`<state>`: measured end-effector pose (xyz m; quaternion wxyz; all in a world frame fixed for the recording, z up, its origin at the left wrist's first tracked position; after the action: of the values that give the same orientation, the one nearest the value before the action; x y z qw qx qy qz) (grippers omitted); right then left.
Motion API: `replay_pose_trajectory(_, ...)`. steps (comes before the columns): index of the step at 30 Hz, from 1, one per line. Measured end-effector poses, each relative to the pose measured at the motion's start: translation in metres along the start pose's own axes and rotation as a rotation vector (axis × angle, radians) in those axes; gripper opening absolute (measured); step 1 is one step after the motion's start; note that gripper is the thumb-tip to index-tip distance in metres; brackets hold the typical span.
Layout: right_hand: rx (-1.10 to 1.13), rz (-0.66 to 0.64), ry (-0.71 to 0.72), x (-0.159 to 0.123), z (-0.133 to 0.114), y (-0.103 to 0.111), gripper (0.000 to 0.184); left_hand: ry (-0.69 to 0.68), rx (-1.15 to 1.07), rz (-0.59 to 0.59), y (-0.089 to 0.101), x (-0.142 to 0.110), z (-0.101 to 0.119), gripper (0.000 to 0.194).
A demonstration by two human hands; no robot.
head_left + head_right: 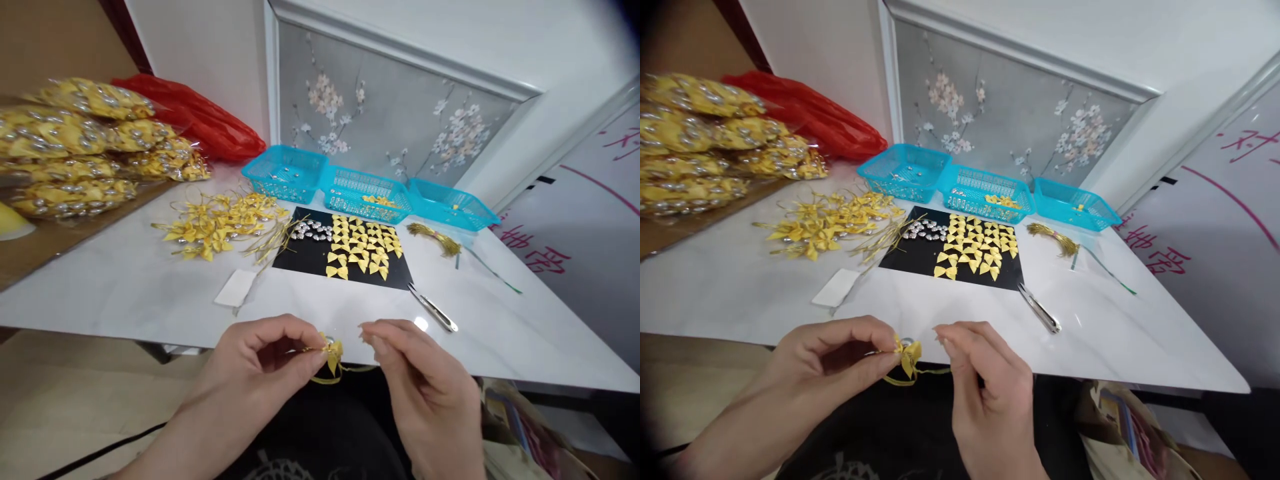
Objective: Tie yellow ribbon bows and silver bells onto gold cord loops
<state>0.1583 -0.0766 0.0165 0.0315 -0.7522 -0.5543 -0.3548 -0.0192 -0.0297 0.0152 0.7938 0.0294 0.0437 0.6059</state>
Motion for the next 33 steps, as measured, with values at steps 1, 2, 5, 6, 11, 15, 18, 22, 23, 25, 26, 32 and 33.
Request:
replay_pose_trajectory(1, 0.075, -0.021, -0.051, 0.001, 0.002, 0.002, 0.020, 0.010, 0.005, 0.006, 0.000, 0.001, 0.000, 0.006)
replay_pose_trajectory(2, 0.174, -0.045, -0.105, 0.001, 0.004, 0.003, 0.019, 0.016, 0.011, 0.015, 0.001, 0.001, 0.000, 0.006)
replay_pose_trajectory(5, 0.426, -0.063, -0.236, 0.000, 0.009, 0.006, 0.017, 0.000, 0.047, 0.046, 0.003, 0.004, 0.000, 0.005)
replay_pose_trajectory(6, 0.458, -0.060, -0.274, 0.000, 0.011, 0.005, 0.017, -0.010, 0.065, 0.049, 0.003, 0.004, 0.001, 0.005)
replay_pose_trajectory(11, 0.677, -0.183, -0.467, -0.002, 0.016, -0.001, 0.015, -0.052, 0.114, 0.045, 0.004, 0.003, 0.002, 0.008)
replay_pose_trajectory(15, 0.921, -0.037, -0.469, 0.006, 0.024, 0.014, 0.008, -0.109, 0.163, 0.079, 0.004, 0.001, 0.005, 0.009)
replay_pose_trajectory(18, 0.938, 0.073, -0.437, 0.009, 0.029, 0.027, 0.010, -0.149, 0.188, 0.101, 0.003, 0.001, 0.008, 0.010)
replay_pose_trajectory(22, 0.761, -0.045, -0.344, -0.002, 0.016, 0.020, 0.028, -0.204, 0.185, 0.103, -0.001, 0.001, 0.014, 0.014)
replay_pose_trajectory(23, 0.656, -0.080, -0.316, -0.006, 0.011, 0.016, 0.033, -0.213, 0.182, 0.108, -0.002, 0.002, 0.016, 0.015)
replay_pose_trajectory(25, 0.397, -0.120, -0.232, -0.012, 0.003, 0.009, 0.033, -0.216, 0.181, 0.115, -0.004, 0.002, 0.018, 0.015)
replay_pose_trajectory(26, 0.278, -0.137, -0.179, -0.013, 0.000, 0.006, 0.029, -0.211, 0.183, 0.121, -0.004, 0.003, 0.018, 0.015)
replay_pose_trajectory(32, 0.102, -0.171, 0.039, -0.004, 0.001, 0.007, 0.020, -0.106, 0.106, 0.108, 0.001, 0.003, 0.007, 0.008)
replay_pose_trajectory(33, 0.086, -0.148, 0.051, -0.003, 0.002, 0.008, 0.019, -0.087, 0.083, 0.095, 0.001, 0.002, 0.005, 0.007)
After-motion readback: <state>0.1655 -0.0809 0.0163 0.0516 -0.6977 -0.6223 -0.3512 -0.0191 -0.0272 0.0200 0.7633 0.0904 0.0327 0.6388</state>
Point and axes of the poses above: each hand's wrist, its own x-axis towards the middle knuckle, its own y-axis out of the back of the hand, z = x × y, the point moved 3 cm from there along x, towards the middle knuckle, and after that the axes turned 1 degree about -y, right-handed, at the moved point
